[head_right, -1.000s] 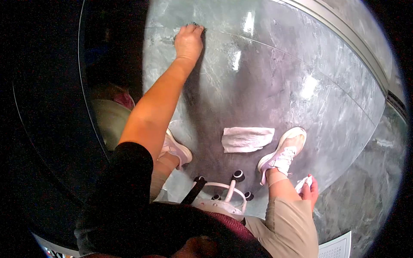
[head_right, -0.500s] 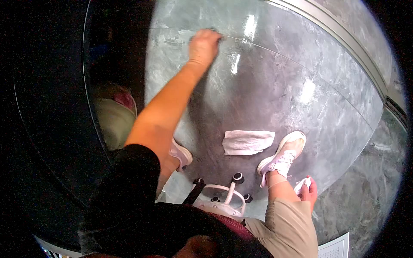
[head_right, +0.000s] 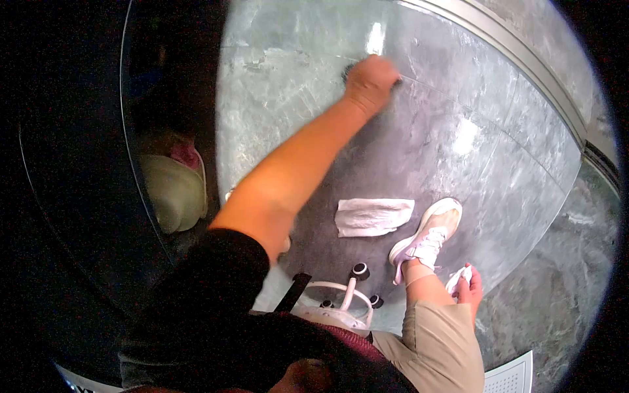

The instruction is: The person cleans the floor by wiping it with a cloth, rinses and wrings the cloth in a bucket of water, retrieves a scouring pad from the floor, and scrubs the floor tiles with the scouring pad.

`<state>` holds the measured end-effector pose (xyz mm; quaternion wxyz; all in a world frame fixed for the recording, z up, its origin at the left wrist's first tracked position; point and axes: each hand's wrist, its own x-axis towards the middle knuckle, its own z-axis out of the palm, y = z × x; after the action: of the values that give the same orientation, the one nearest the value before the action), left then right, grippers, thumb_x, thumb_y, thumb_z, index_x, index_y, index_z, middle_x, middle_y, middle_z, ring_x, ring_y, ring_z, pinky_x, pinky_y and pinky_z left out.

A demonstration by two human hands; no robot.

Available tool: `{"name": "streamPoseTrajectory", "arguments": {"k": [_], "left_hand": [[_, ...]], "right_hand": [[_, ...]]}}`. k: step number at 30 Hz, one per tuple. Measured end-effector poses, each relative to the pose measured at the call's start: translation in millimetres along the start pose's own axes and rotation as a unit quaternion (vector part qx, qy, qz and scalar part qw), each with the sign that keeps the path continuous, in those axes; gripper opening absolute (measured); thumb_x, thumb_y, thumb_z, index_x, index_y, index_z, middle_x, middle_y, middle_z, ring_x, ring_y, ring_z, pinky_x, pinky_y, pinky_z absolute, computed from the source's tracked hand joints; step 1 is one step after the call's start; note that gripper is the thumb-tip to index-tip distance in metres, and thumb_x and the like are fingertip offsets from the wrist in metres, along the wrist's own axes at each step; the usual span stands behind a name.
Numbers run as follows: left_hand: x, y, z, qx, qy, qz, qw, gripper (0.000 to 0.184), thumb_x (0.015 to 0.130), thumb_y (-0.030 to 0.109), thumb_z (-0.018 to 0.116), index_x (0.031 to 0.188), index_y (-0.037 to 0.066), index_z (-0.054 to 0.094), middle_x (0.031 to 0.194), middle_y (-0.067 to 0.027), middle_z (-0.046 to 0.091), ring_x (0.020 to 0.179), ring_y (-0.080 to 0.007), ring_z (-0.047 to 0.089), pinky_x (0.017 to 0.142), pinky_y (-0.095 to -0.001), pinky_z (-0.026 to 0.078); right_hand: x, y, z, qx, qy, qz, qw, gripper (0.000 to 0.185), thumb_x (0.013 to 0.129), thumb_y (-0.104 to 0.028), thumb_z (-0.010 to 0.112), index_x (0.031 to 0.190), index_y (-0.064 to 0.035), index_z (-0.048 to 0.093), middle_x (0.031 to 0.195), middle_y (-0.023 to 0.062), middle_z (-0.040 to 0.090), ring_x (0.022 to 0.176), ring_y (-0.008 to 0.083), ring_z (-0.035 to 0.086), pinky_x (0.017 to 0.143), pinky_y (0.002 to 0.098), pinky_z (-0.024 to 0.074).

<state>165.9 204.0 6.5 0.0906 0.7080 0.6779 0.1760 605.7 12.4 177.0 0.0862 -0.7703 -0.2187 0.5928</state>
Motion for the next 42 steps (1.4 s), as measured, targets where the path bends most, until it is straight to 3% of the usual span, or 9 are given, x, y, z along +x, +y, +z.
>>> {"name": "streamPoseTrajectory", "arguments": {"k": [2,3,8,14,19,24,26,33,42], "left_hand": [[-10.6,-20.0,-13.8,0.093,-0.017,-0.003,0.996,0.012,0.072,0.009,0.058,0.072,0.017,0.066,0.084,-0.0023,0.059,0.089,-0.0218,0.056,0.074,-0.0340,0.049],[-12.6,-38.4,-22.1,0.085,-0.024,-0.052,0.995,0.014,0.073,0.007,0.058,0.074,0.019,0.067,0.086,-0.0015,0.060,0.087,-0.0222,0.056,0.073,-0.0330,0.049],[-28.6,-120.9,-58.5,0.058,0.023,-0.079,0.995,0.015,0.073,0.008,0.061,0.077,0.021,0.069,0.090,0.0014,0.060,0.090,-0.0196,0.055,0.072,-0.0321,0.050],[-21.5,-103.4,-56.9,0.029,0.053,-0.054,0.997,0.009,0.070,0.008,0.066,0.077,0.014,0.068,0.080,-0.0021,0.063,0.079,-0.0225,0.058,0.071,-0.0324,0.049],[-7.0,-66.4,-27.2,-0.011,0.049,0.038,0.998,0.004,0.070,0.013,0.067,0.074,0.014,0.067,0.078,-0.0033,0.062,0.080,-0.0253,0.057,0.071,-0.0341,0.048],[16.6,-3.3,3.3,0.028,0.010,0.051,0.998,0.004,0.071,0.014,0.062,0.072,0.016,0.065,0.077,-0.0019,0.059,0.080,-0.0236,0.056,0.071,-0.0339,0.048],[11.2,-4.8,-4.6,-0.016,-0.022,0.045,0.999,0.016,0.071,0.007,0.056,0.077,0.017,0.067,0.079,-0.0025,0.058,0.084,-0.0217,0.055,0.075,-0.0329,0.047],[-14.9,-120.3,-62.6,0.035,-0.027,-0.008,0.999,0.005,0.074,0.012,0.063,0.077,0.015,0.065,0.080,-0.0051,0.058,0.083,-0.0268,0.056,0.070,-0.0375,0.048],[13.2,-94.9,-55.1,0.030,-0.109,0.013,0.993,0.008,0.070,0.007,0.061,0.074,0.014,0.062,0.083,-0.0032,0.059,0.085,-0.0246,0.057,0.072,-0.0357,0.049]], "right_hand": [[-5.9,-0.4,1.4,0.009,-0.005,0.002,1.000,0.038,0.085,-0.010,0.052,0.122,-0.0064,0.048,0.086,-0.0017,0.055,0.063,0.0036,0.047,0.051,0.0184,0.0355],[-5.6,3.2,-3.3,0.001,-0.005,0.007,1.000,0.037,0.085,-0.009,0.052,0.122,-0.0062,0.048,0.086,-0.0019,0.055,0.063,0.0035,0.046,0.052,0.0185,0.0353],[-3.1,9.0,-9.5,-0.009,-0.006,0.004,1.000,0.038,0.085,-0.009,0.051,0.123,-0.0060,0.047,0.087,-0.0021,0.054,0.064,0.0037,0.045,0.053,0.0180,0.0342],[-8.0,2.7,-3.6,-0.005,-0.002,0.019,1.000,0.040,0.084,-0.010,0.050,0.124,-0.0059,0.046,0.088,-0.0010,0.055,0.067,0.0058,0.048,0.055,0.0201,0.0365],[-10.0,2.7,-4.0,-0.010,0.004,0.015,1.000,0.041,0.081,-0.008,0.048,0.122,-0.0054,0.048,0.088,0.0003,0.056,0.068,0.0058,0.048,0.055,0.0203,0.0364],[-7.4,-3.5,2.1,-0.011,0.001,0.011,1.000,0.040,0.083,-0.006,0.049,0.123,-0.0063,0.047,0.084,-0.0005,0.056,0.062,0.0058,0.048,0.051,0.0195,0.0366],[-2.9,-1.4,-0.4,-0.033,-0.008,0.009,0.999,0.040,0.083,-0.007,0.049,0.123,-0.0064,0.047,0.084,-0.0002,0.057,0.062,0.0060,0.049,0.051,0.0196,0.0368],[-2.3,9.3,-6.0,0.016,-0.002,0.010,1.000,0.037,0.085,-0.011,0.051,0.122,-0.0076,0.048,0.086,-0.0001,0.057,0.065,0.0054,0.051,0.050,0.0196,0.0376],[-3.4,6.7,0.7,0.036,-0.009,0.022,0.999,0.037,0.085,-0.012,0.052,0.122,-0.0080,0.048,0.088,0.0003,0.057,0.066,0.0053,0.051,0.051,0.0198,0.0375]]}}
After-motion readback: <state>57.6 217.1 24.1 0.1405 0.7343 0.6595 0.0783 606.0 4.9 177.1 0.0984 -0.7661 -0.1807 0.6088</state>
